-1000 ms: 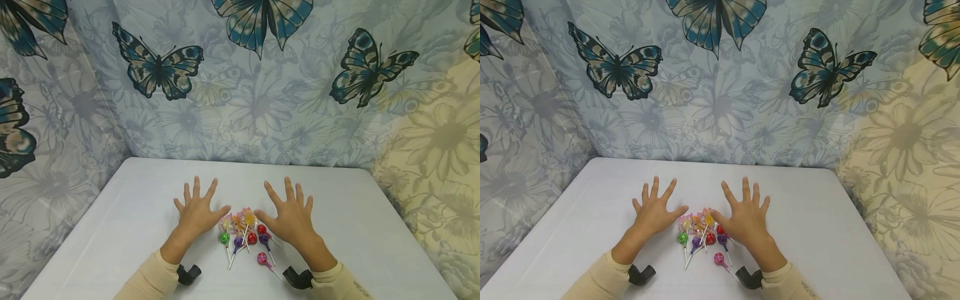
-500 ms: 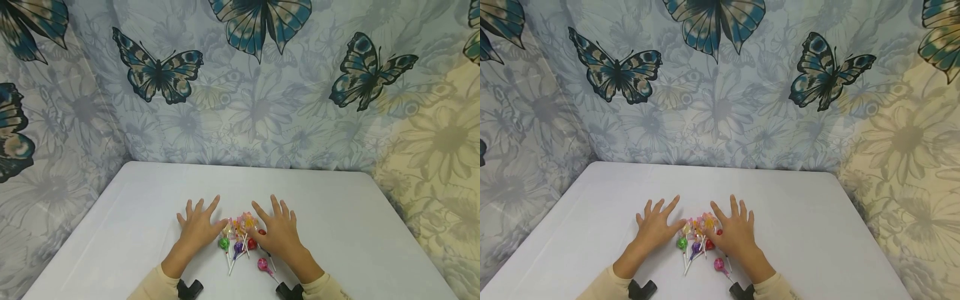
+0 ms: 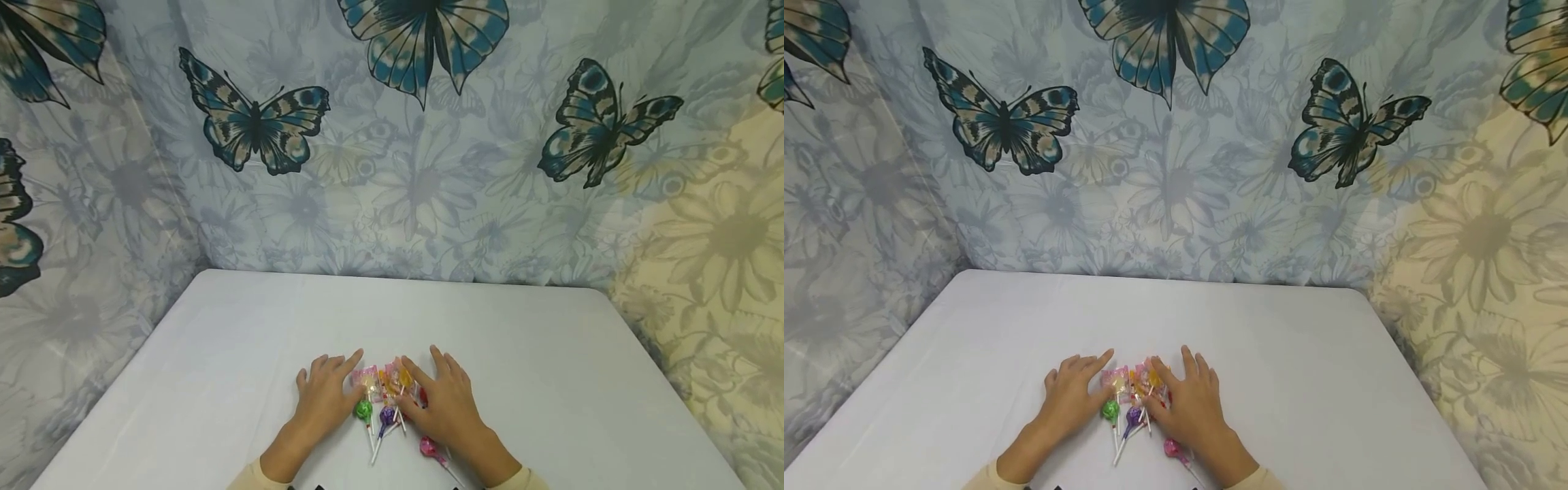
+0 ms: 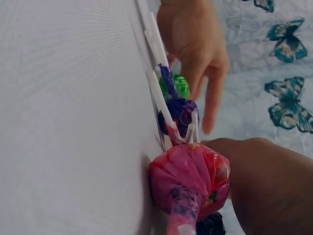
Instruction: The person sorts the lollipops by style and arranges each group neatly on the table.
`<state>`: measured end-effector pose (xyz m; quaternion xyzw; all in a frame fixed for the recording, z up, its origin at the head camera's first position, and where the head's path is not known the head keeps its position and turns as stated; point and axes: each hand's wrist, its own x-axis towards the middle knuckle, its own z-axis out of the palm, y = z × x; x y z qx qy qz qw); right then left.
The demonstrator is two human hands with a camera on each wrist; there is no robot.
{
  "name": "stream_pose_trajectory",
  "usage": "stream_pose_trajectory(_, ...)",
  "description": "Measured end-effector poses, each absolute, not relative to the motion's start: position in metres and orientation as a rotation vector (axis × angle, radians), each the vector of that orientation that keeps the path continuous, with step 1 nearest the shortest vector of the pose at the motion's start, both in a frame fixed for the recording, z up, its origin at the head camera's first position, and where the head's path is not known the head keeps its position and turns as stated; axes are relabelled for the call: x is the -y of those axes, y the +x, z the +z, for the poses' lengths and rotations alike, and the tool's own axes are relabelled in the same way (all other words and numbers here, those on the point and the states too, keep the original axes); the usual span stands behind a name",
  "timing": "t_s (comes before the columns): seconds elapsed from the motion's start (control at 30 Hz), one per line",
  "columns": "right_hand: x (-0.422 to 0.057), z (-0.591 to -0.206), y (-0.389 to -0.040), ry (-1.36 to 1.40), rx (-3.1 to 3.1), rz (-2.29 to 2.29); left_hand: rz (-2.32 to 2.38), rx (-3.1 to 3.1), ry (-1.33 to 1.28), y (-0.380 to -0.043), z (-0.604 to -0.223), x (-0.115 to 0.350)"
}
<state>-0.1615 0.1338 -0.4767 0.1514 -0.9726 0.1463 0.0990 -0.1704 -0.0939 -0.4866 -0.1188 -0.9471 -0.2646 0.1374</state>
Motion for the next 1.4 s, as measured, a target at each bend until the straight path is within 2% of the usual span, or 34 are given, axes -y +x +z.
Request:
stream_pose_trajectory(0.53, -0.131, -0.4825, -0.161, 0.494, 2.878, 0.462, -0.859, 2.661, -0.451, -0.1714, -0.4902, 0.0939)
stream_pose_trajectory(1.13, -0.1298, -0.4799, -0.1614, 0.462, 2.924, 0.46, -1.193, 2.512, -0.487, -0.1751, -0.4933, 0.0908)
stream_pose_trajectory(1.4, -0.1304, -0.4806, -0.1608, 0.463, 2.9, 0.461, -1.316, 2.408, -0.422, -0.1794, -0.4931, 0.0901)
